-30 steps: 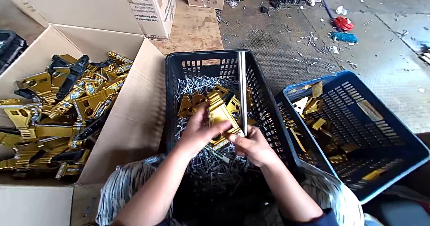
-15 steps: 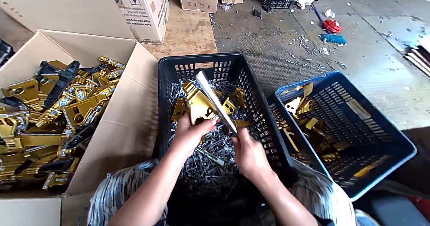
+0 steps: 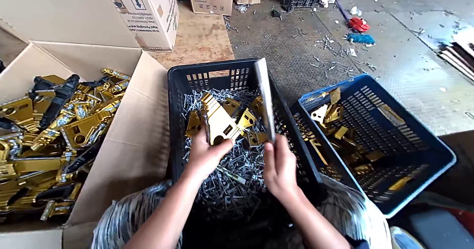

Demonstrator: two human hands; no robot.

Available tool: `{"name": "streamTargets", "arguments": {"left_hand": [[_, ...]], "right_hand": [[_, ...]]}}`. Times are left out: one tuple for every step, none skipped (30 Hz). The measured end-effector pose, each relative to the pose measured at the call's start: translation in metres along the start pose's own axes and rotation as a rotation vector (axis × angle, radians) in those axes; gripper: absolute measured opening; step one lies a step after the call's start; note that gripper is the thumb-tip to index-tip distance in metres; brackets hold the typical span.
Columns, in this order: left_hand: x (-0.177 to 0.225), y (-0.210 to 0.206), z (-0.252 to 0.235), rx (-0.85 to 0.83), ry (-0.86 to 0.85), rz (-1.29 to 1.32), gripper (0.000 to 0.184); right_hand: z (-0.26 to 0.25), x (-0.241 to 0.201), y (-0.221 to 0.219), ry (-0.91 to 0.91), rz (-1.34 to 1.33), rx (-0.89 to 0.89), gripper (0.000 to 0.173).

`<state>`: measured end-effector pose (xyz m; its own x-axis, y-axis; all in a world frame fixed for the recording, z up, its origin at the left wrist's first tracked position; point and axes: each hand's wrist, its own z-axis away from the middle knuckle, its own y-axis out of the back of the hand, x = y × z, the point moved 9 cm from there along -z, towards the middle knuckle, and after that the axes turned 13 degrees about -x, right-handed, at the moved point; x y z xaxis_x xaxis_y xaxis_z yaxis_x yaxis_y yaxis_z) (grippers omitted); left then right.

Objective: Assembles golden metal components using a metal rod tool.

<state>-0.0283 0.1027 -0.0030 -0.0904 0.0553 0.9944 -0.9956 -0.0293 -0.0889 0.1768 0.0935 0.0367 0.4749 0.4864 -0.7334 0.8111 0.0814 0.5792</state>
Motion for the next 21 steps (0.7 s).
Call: {"name": "streamTargets", "arguments": {"left_hand": [[-0.001, 0.0, -0.001, 0.001, 0.01, 0.046, 0.05], [-0.002, 0.001, -0.001, -0.003, 0.024, 0.102, 0.049], [-0.002, 0.0, -0.001, -0.007, 0.03, 0.151, 0.048], [-0.001, 0.0, -0.001, -0.014, 0.029, 0.181, 0.047], [-0.002, 0.0, -0.001, -0.022, 0.029, 0.191, 0.047], [-0.005, 0.001, -0.002, -0.013, 0.032, 0.183, 0.048], [-0.005, 0.002, -0.003, -0.008, 0.035, 0.19, 0.048], [-0.004, 0.001, -0.004, 0.002, 0.04, 0.197, 0.047], [-0.002, 0.0, -0.003, 0.013, 0.05, 0.218, 0.043], [-0.002, -0.003, -0.001, 0.018, 0.072, 0.256, 0.04], [-0.003, -0.006, 0.0, 0.014, 0.091, 0.309, 0.038], [-0.002, -0.009, 0.001, 0.002, 0.102, 0.361, 0.036], [-0.001, -0.011, 0.001, -0.008, 0.109, 0.399, 0.034], [-0.001, -0.011, 0.002, -0.015, 0.111, 0.418, 0.033], [-0.002, -0.01, 0.002, -0.014, 0.109, 0.419, 0.036], [-0.004, -0.007, 0.001, -0.011, 0.107, 0.398, 0.039], [-0.005, -0.004, -0.001, -0.01, 0.092, 0.355, 0.04], [-0.002, -0.002, -0.002, -0.023, 0.05, 0.267, 0.043], [0.003, -0.001, 0.0, -0.038, -0.012, 0.111, 0.047], [0.011, -0.003, 0.002, -0.042, -0.091, -0.104, 0.049], [0.022, -0.01, 0.007, -0.053, -0.206, -0.33, 0.05]], "right_hand": [[0.005, -0.015, 0.009, 0.13, -0.018, 0.07, 0.034], [0.01, -0.025, 0.012, 0.21, 0.003, 0.103, 0.036], [0.015, -0.027, 0.007, 0.223, 0.064, 0.081, 0.036], [0.017, -0.019, -0.006, 0.15, 0.166, -0.015, 0.034], [0.015, -0.002, -0.024, -0.016, 0.229, -0.176, 0.031], [0.015, 0.017, -0.039, -0.203, 0.222, -0.342, 0.03], [0.013, 0.025, -0.044, -0.308, 0.194, -0.431, 0.031], [0.01, 0.019, -0.038, -0.276, 0.17, -0.39, 0.03], [0.007, 0.005, -0.026, -0.161, 0.14, -0.273, 0.029], [0.009, -0.01, -0.013, -0.037, 0.083, -0.148, 0.03], [0.012, -0.02, -0.004, 0.071, 0.022, -0.049, 0.034], [0.015, -0.023, -0.002, 0.139, 0.005, 0.011, 0.037], [0.018, -0.02, -0.007, 0.149, 0.042, 0.012, 0.038], [0.018, -0.012, -0.018, 0.081, 0.124, -0.059, 0.035], [0.017, 0.005, -0.034, -0.075, 0.148, -0.202, 0.031], [0.016, 0.023, -0.047, -0.247, 0.1, -0.333, 0.029], [0.016, 0.037, -0.055, -0.39, 0.0, -0.422, 0.028], [0.015, 0.047, -0.058, -0.485, -0.145, -0.453, 0.028], [0.014, 0.052, -0.059, -0.538, -0.344, -0.435, 0.029], [0.012, 0.053, -0.06, -0.576, -0.591, -0.402, 0.035], [0.01, 0.05, -0.061, -0.623, -0.839, -0.391, 0.045]]}}
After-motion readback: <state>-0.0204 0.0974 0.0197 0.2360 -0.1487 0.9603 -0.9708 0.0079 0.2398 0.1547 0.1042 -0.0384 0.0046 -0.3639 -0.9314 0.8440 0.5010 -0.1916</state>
